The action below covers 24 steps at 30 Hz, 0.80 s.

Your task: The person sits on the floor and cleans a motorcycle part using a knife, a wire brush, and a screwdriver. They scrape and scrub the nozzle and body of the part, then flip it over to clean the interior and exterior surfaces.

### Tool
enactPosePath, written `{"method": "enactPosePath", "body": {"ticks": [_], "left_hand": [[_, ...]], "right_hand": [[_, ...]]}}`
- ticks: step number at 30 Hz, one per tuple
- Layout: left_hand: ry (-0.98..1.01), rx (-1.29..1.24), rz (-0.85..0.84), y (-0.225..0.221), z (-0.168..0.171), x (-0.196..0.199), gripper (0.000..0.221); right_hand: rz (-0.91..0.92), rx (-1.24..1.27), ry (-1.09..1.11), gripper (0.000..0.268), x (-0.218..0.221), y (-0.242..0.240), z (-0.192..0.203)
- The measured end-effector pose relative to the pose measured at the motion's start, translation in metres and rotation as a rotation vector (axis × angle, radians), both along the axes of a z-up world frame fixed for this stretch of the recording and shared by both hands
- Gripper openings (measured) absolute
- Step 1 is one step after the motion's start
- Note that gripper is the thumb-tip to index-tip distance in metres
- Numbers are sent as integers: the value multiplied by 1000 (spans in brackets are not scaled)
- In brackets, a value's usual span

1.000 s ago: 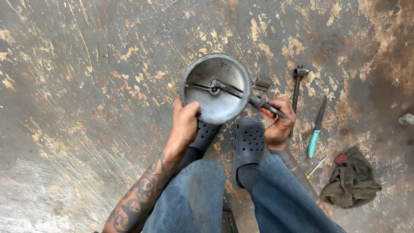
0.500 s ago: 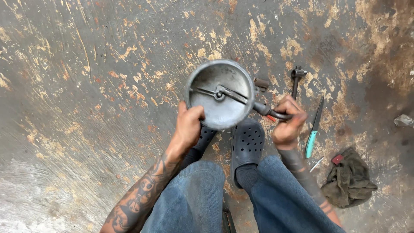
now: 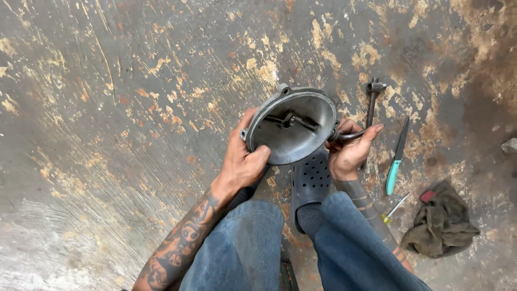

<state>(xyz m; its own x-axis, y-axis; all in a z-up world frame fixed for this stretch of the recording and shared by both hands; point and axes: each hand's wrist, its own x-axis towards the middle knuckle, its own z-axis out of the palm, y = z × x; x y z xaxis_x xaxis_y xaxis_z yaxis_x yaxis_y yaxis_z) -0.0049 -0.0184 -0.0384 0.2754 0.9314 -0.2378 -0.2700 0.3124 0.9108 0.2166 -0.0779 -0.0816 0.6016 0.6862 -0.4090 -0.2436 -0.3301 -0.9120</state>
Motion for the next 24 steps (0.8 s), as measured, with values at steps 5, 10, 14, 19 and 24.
{"method": "enactPosePath", "body": {"ticks": [5,10,14,19,24], "left_hand": [[-9,38,-18,-3,-9,-3,72],[23,-65,45,12,14,0,67],[239,-647,437,-11,-43,6,39],[277,-743,451,-20,-50,4,58],[485,-662,87,2,-1,2,71]], "right_hand": [[-10,-13,11,78,-3,1,7],[60,18,-89,75,-3,-5,4],[343,63,-430,83,6,-22,-5],[440,91,-374,83,-1,-13,8],[438,98,-451,79,26,-33,-31]]}}
